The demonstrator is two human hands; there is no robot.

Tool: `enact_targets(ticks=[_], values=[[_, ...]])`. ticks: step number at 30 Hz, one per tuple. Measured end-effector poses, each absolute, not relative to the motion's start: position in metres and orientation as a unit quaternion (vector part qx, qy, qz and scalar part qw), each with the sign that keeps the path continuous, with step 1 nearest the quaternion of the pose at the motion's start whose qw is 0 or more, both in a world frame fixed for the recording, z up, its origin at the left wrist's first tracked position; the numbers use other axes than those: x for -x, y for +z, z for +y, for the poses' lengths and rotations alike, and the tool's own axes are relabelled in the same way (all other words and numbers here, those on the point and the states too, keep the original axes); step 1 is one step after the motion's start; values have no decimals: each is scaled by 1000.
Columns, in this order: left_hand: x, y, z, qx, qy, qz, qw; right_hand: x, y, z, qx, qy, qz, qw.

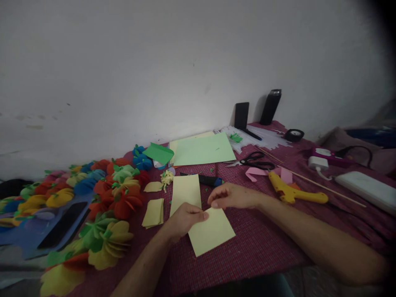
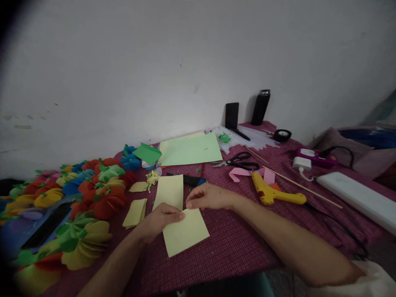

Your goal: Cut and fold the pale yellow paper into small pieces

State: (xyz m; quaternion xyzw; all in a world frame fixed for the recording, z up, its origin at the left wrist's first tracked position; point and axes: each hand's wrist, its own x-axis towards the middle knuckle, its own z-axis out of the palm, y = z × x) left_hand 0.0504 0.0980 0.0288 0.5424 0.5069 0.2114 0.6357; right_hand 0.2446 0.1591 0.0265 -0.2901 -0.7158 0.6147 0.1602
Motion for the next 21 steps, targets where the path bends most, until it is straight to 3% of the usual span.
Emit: enact_targets(ticks=[7,21], values=[[-53,23,99,-604,184,512,583,-233,3,151,289,602,-729,151],[-51,22,101,-604,209,476,604,-245,11,163,320,630,-688,164]])
